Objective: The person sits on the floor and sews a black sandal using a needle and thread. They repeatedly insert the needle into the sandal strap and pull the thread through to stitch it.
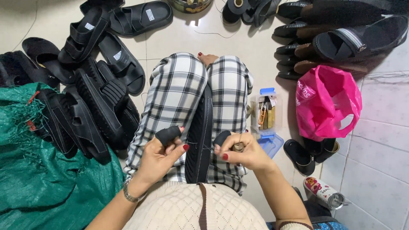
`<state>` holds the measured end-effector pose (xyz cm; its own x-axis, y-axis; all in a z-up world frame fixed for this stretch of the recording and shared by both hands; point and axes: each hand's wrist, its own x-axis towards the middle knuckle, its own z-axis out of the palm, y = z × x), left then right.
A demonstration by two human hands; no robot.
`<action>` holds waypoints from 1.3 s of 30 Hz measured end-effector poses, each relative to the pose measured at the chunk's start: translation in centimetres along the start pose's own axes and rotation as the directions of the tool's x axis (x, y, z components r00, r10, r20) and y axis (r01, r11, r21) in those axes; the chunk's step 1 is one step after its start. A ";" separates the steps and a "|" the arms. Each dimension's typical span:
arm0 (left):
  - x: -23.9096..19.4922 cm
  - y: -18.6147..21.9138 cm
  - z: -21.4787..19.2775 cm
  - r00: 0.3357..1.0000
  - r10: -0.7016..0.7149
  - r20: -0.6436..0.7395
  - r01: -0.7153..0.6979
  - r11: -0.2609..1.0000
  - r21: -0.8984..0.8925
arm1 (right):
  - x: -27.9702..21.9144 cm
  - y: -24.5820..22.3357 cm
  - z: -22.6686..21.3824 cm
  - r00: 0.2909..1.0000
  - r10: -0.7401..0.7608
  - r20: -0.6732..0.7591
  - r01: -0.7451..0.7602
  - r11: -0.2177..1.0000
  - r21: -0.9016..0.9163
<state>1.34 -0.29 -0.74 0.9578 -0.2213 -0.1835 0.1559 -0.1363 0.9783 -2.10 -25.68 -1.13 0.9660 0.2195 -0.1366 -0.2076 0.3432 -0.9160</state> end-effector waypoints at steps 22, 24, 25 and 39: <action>1.0 -1.2 -0.2 0.918 0.364 -0.157 -0.321 0.915 0.244 | 1.4 -11.6 1.7 0.971 0.150 0.185 0.149 0.222 -0.964; 1.0 -1.0 -0.3 0.920 0.360 -0.156 -0.315 0.915 0.253 | 1.5 -9.9 1.3 0.988 -0.027 0.154 0.156 0.195 -0.968; 1.3 -0.9 -0.3 0.919 0.363 -0.152 -0.317 0.912 0.260 | 1.6 -9.1 1.0 0.970 -0.210 0.124 0.159 0.160 -0.974; 1.2 -5.9 -2.7 0.778 0.628 -0.033 -0.443 0.585 0.680 | 0.4 -2.4 1.2 0.949 -0.267 0.166 0.158 -0.054 -0.986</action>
<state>2.21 2.91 -6.50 0.8508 -0.2256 0.4747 -0.4972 -0.6382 0.5878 -1.43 -25.33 1.51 0.9467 0.2686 0.1777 0.3154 -0.8844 -0.3439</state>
